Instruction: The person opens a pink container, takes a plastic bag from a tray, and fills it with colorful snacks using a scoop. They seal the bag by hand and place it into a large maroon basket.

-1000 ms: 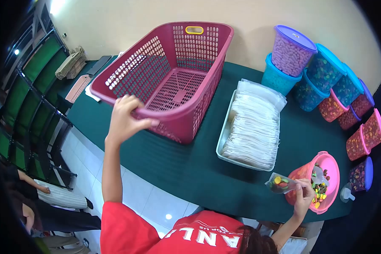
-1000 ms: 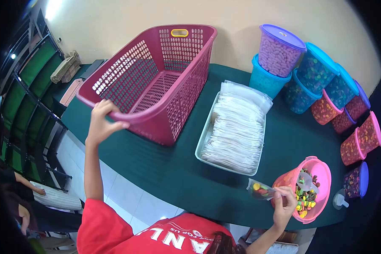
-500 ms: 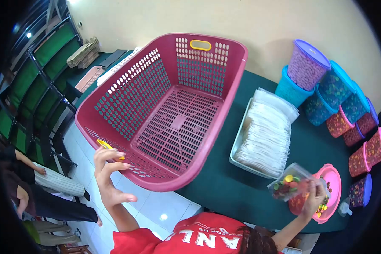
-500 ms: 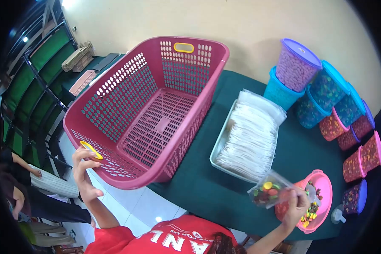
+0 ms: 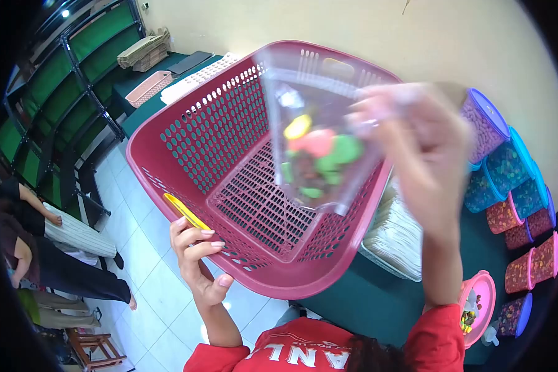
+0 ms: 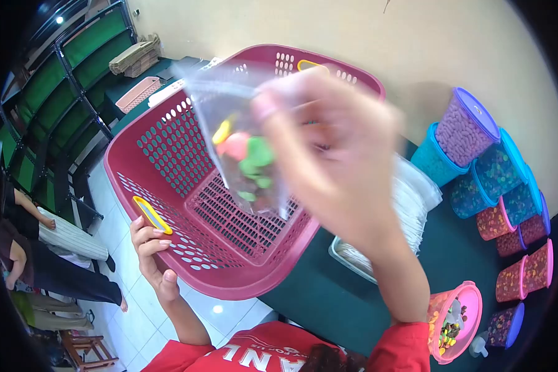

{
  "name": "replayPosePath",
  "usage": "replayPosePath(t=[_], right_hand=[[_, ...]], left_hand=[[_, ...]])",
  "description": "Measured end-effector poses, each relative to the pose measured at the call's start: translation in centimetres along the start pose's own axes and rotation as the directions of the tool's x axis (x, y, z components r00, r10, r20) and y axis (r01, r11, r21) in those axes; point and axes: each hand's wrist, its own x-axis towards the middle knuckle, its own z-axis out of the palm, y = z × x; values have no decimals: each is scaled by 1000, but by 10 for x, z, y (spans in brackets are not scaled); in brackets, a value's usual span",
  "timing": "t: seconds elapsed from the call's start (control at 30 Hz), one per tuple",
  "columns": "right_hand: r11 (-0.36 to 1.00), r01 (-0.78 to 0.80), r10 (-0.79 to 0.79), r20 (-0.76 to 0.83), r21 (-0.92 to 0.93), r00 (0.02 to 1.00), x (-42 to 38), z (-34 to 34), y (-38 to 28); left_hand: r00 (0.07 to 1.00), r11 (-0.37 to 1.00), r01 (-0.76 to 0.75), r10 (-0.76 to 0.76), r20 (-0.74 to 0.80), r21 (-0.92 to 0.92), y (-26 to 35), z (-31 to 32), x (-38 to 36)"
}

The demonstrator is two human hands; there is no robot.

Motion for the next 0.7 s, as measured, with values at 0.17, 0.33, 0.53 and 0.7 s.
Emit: replayPosePath(t=[0.17, 0.33, 0.53, 0.7], right_hand=[[950, -286, 252, 236, 124, 938, -8, 33, 33], [908, -323, 244, 290, 266, 925, -15, 31, 20], [975, -152, 120, 189, 164, 975, -28, 32, 30], [985, -175, 169, 222, 4, 960, -28, 23, 34]], left_hand=[[979, 973, 198, -202, 29, 117, 24, -24, 43], [950, 978, 198, -175, 258, -66, 35, 2, 111], [961, 990, 105, -76, 264, -98, 32, 11, 107], [929, 990, -60, 8, 370, 129, 30, 8, 111]])
